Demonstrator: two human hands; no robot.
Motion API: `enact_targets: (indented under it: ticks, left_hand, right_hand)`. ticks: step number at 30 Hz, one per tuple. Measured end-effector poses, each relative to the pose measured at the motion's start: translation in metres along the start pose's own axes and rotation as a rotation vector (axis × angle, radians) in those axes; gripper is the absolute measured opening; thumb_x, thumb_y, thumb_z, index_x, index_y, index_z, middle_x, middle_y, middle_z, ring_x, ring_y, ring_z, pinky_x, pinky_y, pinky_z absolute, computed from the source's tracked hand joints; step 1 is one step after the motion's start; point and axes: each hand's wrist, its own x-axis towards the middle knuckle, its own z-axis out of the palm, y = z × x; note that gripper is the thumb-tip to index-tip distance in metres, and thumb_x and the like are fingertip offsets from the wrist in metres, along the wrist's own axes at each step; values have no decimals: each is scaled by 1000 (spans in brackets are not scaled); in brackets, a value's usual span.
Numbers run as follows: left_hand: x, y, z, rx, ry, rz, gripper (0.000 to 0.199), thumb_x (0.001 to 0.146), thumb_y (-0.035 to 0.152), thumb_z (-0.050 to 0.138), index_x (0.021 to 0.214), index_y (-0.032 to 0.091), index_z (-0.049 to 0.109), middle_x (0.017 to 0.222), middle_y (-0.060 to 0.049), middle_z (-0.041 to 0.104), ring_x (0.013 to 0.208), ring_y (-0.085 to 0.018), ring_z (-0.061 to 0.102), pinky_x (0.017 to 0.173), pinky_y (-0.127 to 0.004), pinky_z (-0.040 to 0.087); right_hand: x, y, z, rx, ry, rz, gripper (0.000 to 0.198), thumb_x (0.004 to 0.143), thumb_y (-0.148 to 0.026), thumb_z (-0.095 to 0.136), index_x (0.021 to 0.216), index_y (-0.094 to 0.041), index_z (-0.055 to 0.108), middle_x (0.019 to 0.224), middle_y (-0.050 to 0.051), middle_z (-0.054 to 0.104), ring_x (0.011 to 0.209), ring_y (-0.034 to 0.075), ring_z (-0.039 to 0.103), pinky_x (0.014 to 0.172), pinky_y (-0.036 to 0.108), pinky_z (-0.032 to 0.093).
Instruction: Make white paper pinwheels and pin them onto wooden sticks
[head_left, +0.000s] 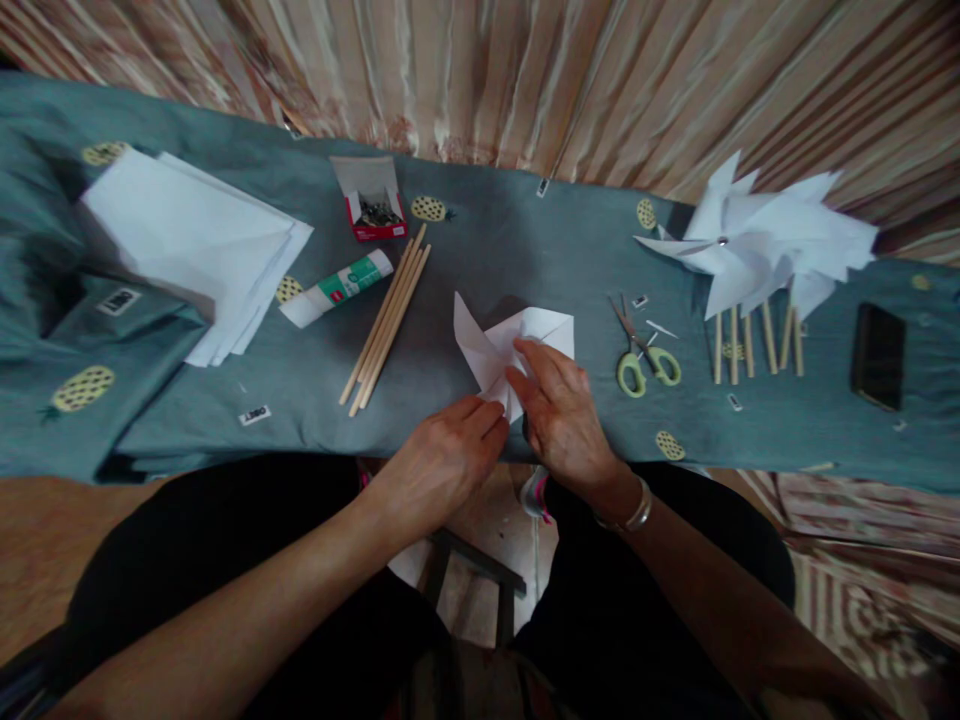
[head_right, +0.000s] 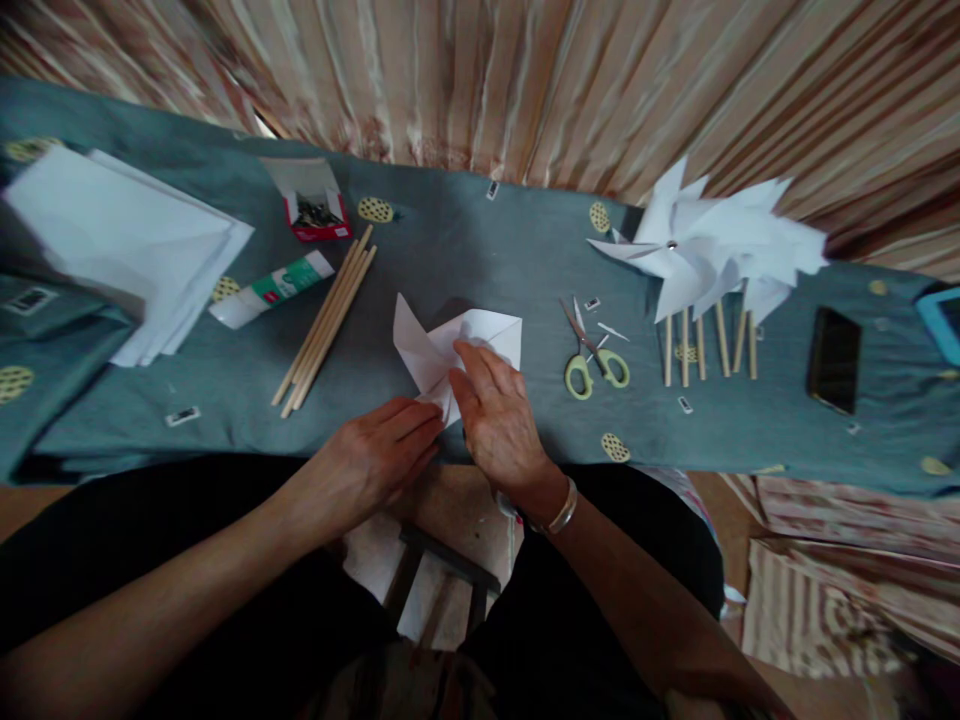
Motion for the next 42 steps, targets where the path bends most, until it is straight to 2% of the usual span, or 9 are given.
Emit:
enact_targets:
  ticks: [6, 10, 17, 23, 25, 30, 34, 38, 42]
  left_hand:
    - [1, 0, 1, -12, 88, 7, 20, 99, 12, 43, 99, 8, 63, 100, -13, 68, 86, -20, 66, 77, -33, 61]
    - [3, -1, 5, -6, 83, 13, 20, 98, 11, 43, 99, 10, 63, 100, -12, 69, 84, -20, 66, 77, -34, 61]
    - [7, -4, 6, 49, 90, 29, 19, 96, 8, 46, 104, 8, 62, 101, -13, 69, 85, -21, 66, 75, -34, 61]
    - [7, -4, 3, 44, 110, 43, 18, 95, 7, 49, 105, 8, 63, 105, -12, 71, 87, -20, 68, 78, -32, 60]
    - [6, -4, 2, 42, 108, 50, 21, 94, 6, 47, 107, 8, 63, 106, -13, 71, 88, -20, 69, 79, -32, 61]
    - [0, -14, -2, 47, 118, 59, 26, 94, 4, 46, 114, 7, 63, 113, -15, 71, 98, -22, 69, 85, -34, 61]
    - [-4, -34, -4, 96, 180, 29, 25, 95, 7, 48, 112, 11, 66, 115, -14, 71, 97, -22, 70, 85, -38, 61]
    - [-3, -52, -9, 135, 235, -5, 24, 94, 8, 49, 110, 11, 68, 114, -14, 71, 98, -24, 69, 86, -40, 61]
    - [4, -51, -18, 119, 304, -33, 29, 93, 4, 47, 114, 10, 66, 118, -15, 69, 107, -26, 66, 92, -44, 58]
  right_hand:
    - [-1, 0, 5, -3, -3, -24, 39, 100, -19, 38, 136, -26, 53, 144, 12, 57, 139, 28, 45, 112, 54, 41]
    - [-1, -1, 4, 10, -43, -23, 37, 99, -19, 40, 133, -23, 55, 146, 12, 55, 140, 29, 44, 114, 56, 38]
    - [2, 0, -15, 110, -25, 55, 40, 95, -13, 39, 128, -23, 60, 147, 10, 53, 140, 27, 45, 115, 53, 40]
    - [20, 27, -32, 55, 65, 168, 41, 98, -24, 41, 136, -20, 56, 147, 12, 55, 140, 28, 46, 117, 54, 37]
    - [29, 40, -34, 35, 17, 163, 45, 99, -30, 43, 140, -16, 53, 146, 14, 56, 141, 29, 47, 117, 53, 38]
    - [41, 55, -37, 20, -39, 124, 43, 99, -36, 46, 134, -16, 60, 132, 14, 68, 124, 29, 63, 107, 50, 48]
    - [33, 54, -46, 48, 14, 232, 39, 93, -38, 57, 125, -18, 68, 110, 10, 77, 98, 27, 72, 91, 44, 56]
    - [19, 50, -55, 156, 21, 386, 34, 87, -33, 63, 117, -18, 72, 87, 5, 78, 73, 20, 70, 73, 34, 56]
    - [7, 46, -58, 269, -103, 491, 29, 83, -30, 64, 108, -18, 72, 75, 2, 74, 60, 16, 64, 60, 30, 49]
